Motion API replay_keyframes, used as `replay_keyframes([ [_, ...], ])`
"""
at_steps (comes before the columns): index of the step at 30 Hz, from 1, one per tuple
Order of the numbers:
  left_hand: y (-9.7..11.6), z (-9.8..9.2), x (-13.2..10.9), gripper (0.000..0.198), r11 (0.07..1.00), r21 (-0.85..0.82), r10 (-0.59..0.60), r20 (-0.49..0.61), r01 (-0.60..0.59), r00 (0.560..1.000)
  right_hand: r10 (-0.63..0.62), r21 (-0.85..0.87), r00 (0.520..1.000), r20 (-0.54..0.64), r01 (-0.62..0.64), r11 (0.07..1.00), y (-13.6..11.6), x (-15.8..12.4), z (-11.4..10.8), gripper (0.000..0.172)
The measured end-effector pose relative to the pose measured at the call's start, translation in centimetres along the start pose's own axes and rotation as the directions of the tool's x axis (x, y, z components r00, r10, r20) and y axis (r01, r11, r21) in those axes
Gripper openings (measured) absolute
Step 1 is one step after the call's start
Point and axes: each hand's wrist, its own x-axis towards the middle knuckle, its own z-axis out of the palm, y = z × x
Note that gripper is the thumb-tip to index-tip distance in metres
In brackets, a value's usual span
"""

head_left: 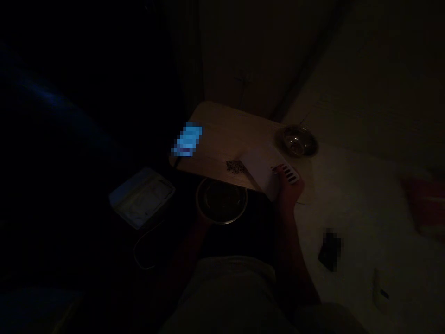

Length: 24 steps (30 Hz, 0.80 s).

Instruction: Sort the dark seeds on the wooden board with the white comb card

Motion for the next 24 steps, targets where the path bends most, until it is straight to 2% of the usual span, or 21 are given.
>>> replay_keyframes([
  [2, 0.0, 0.7, -0.4, 0.057, 0.999, 0.025, 0.040, -0.074, -0.038, 0.996, -0.002, -0.018, 1.000, 0.004, 0.002, 1.000, 0.0, 0.0, 0.0, 0.033],
  [4, -0.1, 1.2, -0.7, 0.057, 0.999, 0.016, 0.031, -0.099, -0.029, 0.995, -0.002, -0.035, 1.000, 0.011, 0.003, 0.999, 0.1, 0.0, 0.0, 0.034],
  [10, -0.5, 2.3, -1.2, 0.053, 0.995, 0.033, 0.099, -0.171, -0.095, 0.980, -0.014, -0.006, 0.999, 0.034, 0.014, 1.000, 0.1, -0.1, 0.0, 0.033],
  [16, -0.4, 1.5, -0.8, 0.053, 0.997, -0.003, 0.081, -0.108, -0.082, 0.991, -0.020, -0.031, 0.999, 0.036, 0.021, 0.999, 0.2, -0.1, 0.1, 0.031],
  [21, 0.0, 0.5, -0.2, 0.055, 1.000, -0.014, 0.005, -0.086, -0.006, 0.996, -0.016, -0.021, 0.999, 0.045, 0.017, 1.000, 0.2, -0.1, 0.1, 0.032],
  [24, 0.0, 0.2, 0.0, 0.055, 1.000, -0.013, 0.014, -0.068, -0.014, 0.998, -0.013, -0.017, 0.999, 0.043, 0.014, 1.000, 0.0, -0.2, 0.0, 0.030],
])
